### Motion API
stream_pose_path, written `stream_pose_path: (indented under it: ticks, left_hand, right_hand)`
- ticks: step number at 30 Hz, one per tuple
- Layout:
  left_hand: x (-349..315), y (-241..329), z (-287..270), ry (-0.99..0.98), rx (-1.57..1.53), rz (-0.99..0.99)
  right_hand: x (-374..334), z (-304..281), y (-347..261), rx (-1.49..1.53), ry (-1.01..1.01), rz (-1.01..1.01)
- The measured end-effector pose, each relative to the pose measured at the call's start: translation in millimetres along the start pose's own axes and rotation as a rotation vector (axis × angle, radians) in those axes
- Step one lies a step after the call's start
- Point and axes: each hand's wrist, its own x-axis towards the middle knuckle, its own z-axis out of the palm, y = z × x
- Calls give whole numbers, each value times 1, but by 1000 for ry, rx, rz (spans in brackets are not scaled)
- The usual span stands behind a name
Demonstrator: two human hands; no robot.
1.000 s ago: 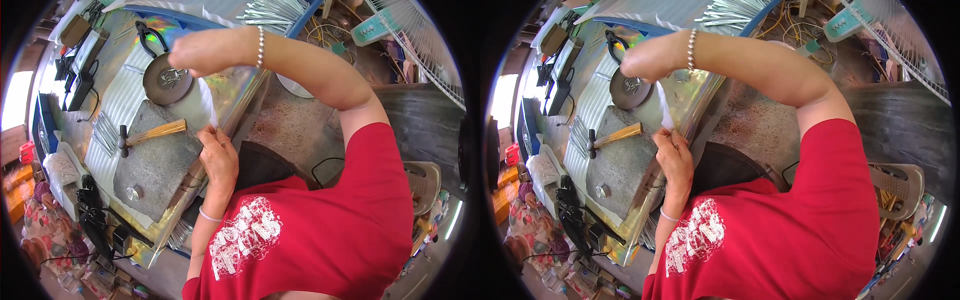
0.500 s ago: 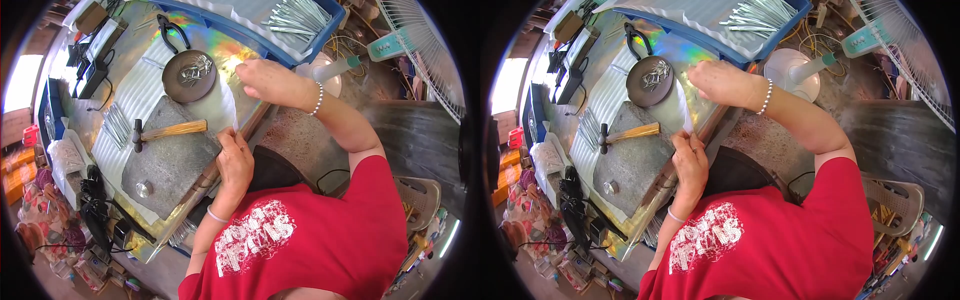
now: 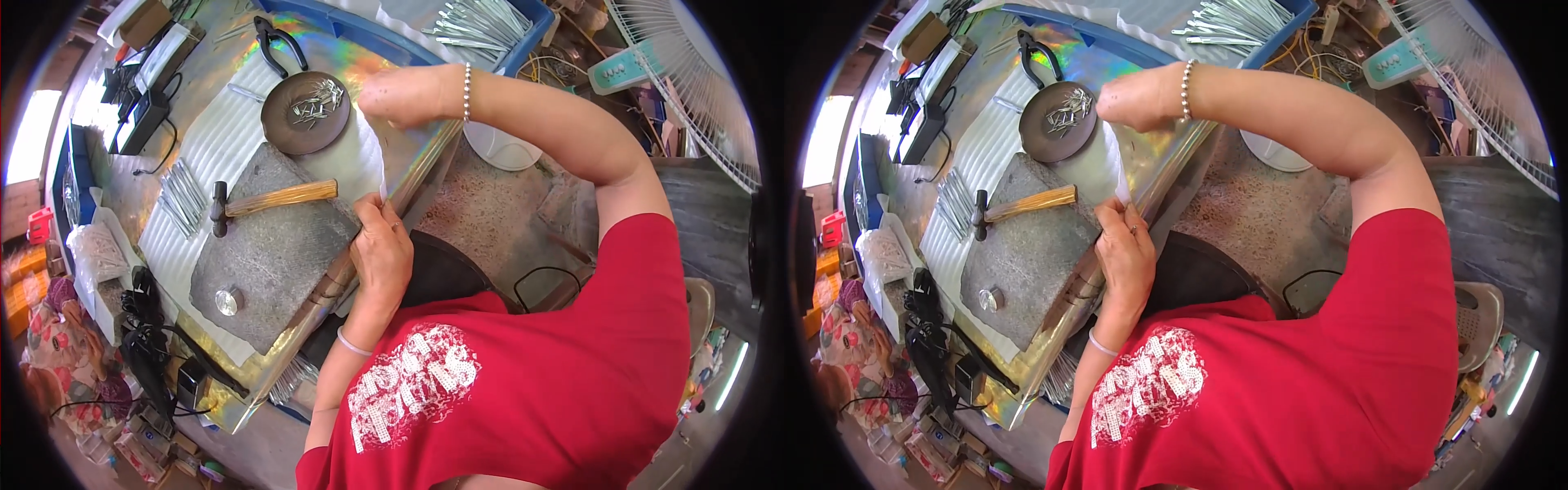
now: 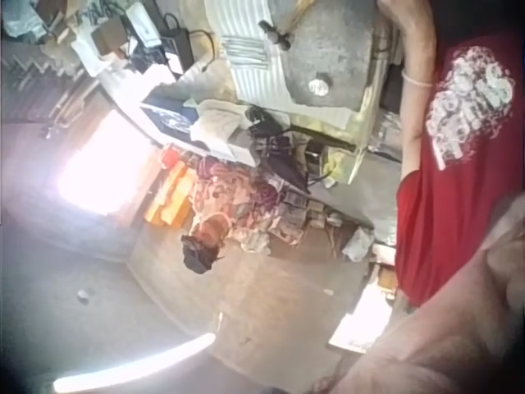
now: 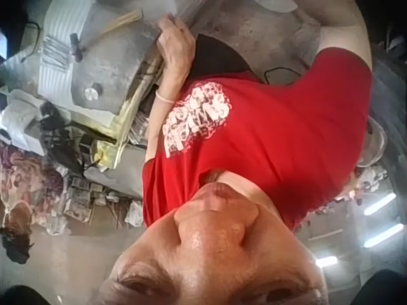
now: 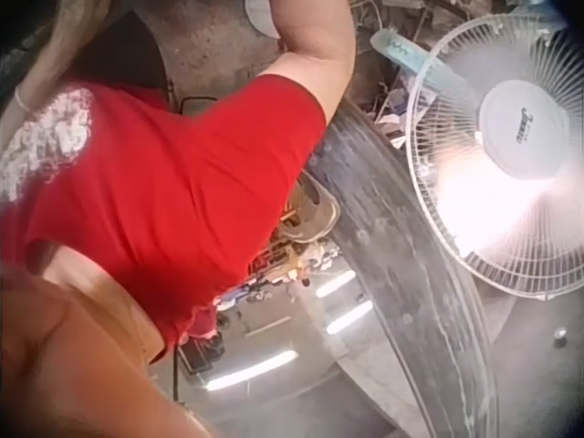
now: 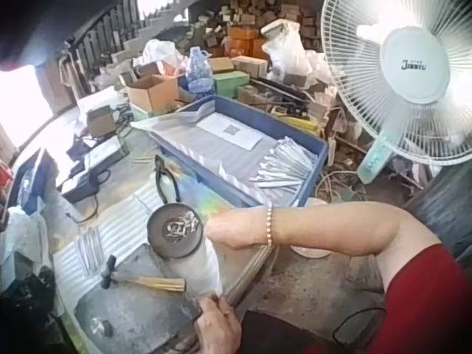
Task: Marking and shaping small metal components using a hammer and punch on a stone block, followed by sorting the pieces.
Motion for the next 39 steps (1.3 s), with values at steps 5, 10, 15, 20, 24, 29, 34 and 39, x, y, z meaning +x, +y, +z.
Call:
stream_pose_path:
  ticks: [5, 10, 15, 20, 24, 29, 34, 39]
  left_hand:
    - [-1, 0, 0, 11, -19, 2]
    - [-2, -3, 4, 32, -12, 42]
    - [-3, -4, 0, 13, -11, 31]
    - [-2, -6, -2, -1, -37, 41]
    - [-1, -5, -1, 14, -22, 71]
    - [-2, -4, -3, 3, -36, 61]
    - [0, -3, -4, 9, -33, 79]
    - [-1, -2, -3, 5, -10, 85]
  right_hand:
    - [39, -39, -3, 102, 156, -41]
    - [34, -27, 14, 79, 220, -81]
    - [1, -20, 6, -31, 24, -35]
    - [-6, -11, 0, -180, 121, -113]
    - [1, -12, 2, -292, 134, -212]
    - [7, -12, 1, -319, 99, -187]
    - [11, -14, 0, -241, 51, -154]
    - [26, -36, 5, -96, 264, -154]
